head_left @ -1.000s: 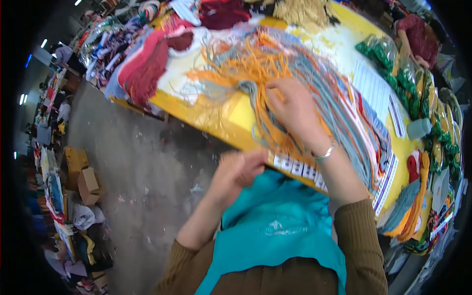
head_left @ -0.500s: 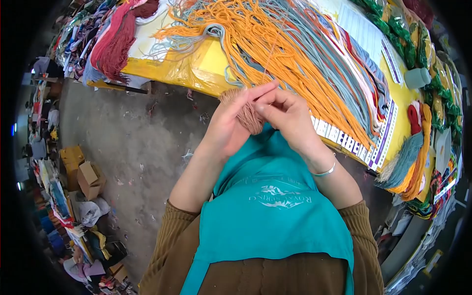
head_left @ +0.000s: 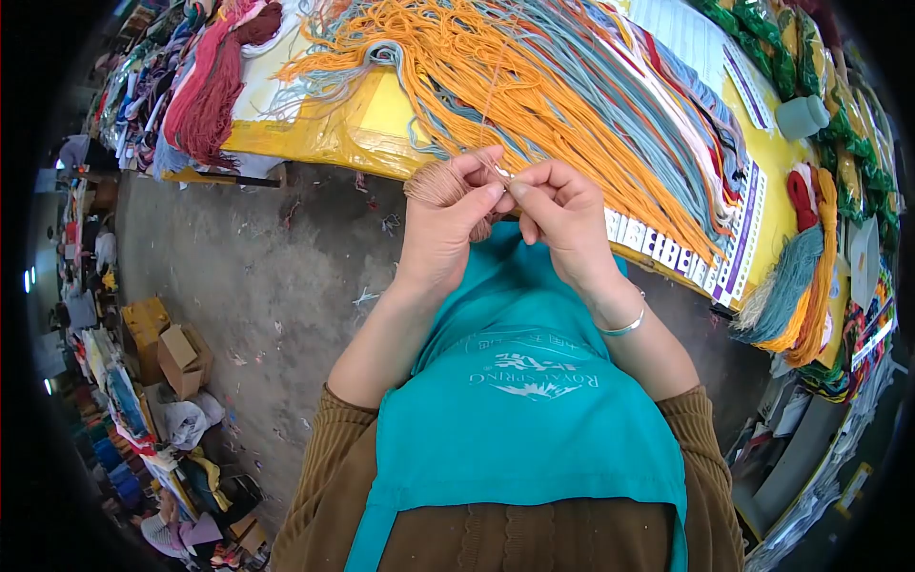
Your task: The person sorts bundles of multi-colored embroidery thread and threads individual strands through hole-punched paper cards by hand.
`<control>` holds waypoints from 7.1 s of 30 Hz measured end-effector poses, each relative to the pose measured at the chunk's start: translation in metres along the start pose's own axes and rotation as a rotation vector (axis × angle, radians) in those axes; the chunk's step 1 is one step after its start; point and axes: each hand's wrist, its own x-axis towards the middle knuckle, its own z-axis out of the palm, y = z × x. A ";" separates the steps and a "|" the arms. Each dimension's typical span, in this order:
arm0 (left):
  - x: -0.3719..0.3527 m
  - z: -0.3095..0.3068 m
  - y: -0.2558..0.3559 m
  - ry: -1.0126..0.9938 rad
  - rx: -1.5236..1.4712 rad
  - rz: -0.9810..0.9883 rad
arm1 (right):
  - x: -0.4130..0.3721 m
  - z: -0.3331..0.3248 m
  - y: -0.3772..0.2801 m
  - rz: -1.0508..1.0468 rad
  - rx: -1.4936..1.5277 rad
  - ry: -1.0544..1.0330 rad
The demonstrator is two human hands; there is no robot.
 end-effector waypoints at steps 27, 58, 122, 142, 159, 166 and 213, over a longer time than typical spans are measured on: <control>0.004 0.001 -0.007 -0.041 -0.020 0.031 | -0.003 -0.007 -0.006 0.114 0.164 0.089; -0.082 -0.194 0.125 -0.024 -0.615 0.490 | -0.194 -0.295 -0.177 -0.886 -1.024 1.101; 0.048 0.020 -0.011 -0.237 0.499 -0.341 | 0.031 -0.076 0.003 -0.019 -0.754 0.073; 0.063 -0.027 0.019 -0.312 -0.078 -0.570 | 0.032 -0.076 -0.008 0.046 -0.744 -0.007; 0.038 -0.008 0.017 -0.028 0.056 -0.281 | 0.028 -0.076 -0.016 0.124 -0.729 -0.032; 0.020 -0.033 0.017 -0.420 -0.652 -0.218 | -0.007 -0.058 -0.095 0.155 -0.097 -0.151; -0.001 0.002 0.001 -0.293 -0.357 -0.340 | -0.025 -0.108 -0.105 -0.572 -1.425 0.352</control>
